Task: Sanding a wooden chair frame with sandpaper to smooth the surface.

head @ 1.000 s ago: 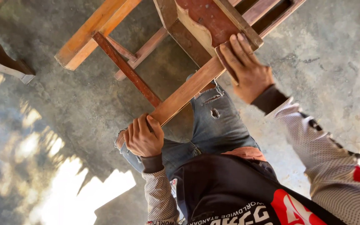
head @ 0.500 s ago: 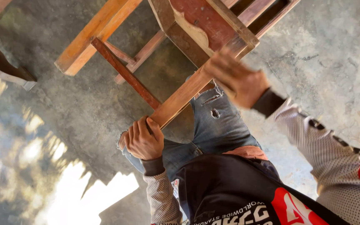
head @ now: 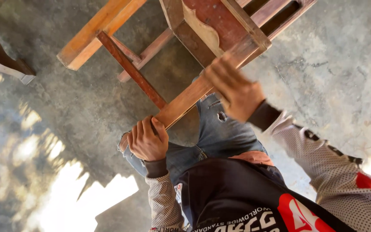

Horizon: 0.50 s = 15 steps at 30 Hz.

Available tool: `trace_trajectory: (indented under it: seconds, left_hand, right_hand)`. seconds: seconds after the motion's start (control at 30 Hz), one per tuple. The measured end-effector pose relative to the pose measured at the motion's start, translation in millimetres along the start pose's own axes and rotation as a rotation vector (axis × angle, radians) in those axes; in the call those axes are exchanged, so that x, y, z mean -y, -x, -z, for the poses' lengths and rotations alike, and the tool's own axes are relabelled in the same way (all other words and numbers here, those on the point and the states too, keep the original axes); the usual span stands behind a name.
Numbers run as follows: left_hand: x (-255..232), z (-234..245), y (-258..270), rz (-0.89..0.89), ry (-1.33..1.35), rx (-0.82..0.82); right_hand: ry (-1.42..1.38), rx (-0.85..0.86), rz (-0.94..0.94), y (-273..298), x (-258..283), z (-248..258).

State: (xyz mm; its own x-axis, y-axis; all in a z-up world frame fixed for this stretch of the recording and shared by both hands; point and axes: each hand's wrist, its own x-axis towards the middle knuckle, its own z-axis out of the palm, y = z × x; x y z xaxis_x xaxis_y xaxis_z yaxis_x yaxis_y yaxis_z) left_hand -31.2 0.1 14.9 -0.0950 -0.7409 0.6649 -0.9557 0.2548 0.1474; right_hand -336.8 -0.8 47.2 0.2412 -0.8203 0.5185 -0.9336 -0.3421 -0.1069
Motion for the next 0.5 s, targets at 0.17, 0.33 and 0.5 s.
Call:
trace_trajectory:
  seconds: [0.17,0.33,0.5]
  left_hand:
    - [-10.8,18.7,-11.5,0.039,0.017,0.103]
    - [-2.9,3.0,-4.4,-0.010,0.000,0.006]
    - [-0.7,1.9,-1.9,-0.017,0.001,0.010]
  right_hand:
    - [0.055,0.074,-0.061,-9.9,-33.1,19.6]
    - [0.118,-0.048,-0.019,-4.8,-17.2,0.1]
    - [0.089,-0.027,-0.054,5.3,-79.9,-3.2]
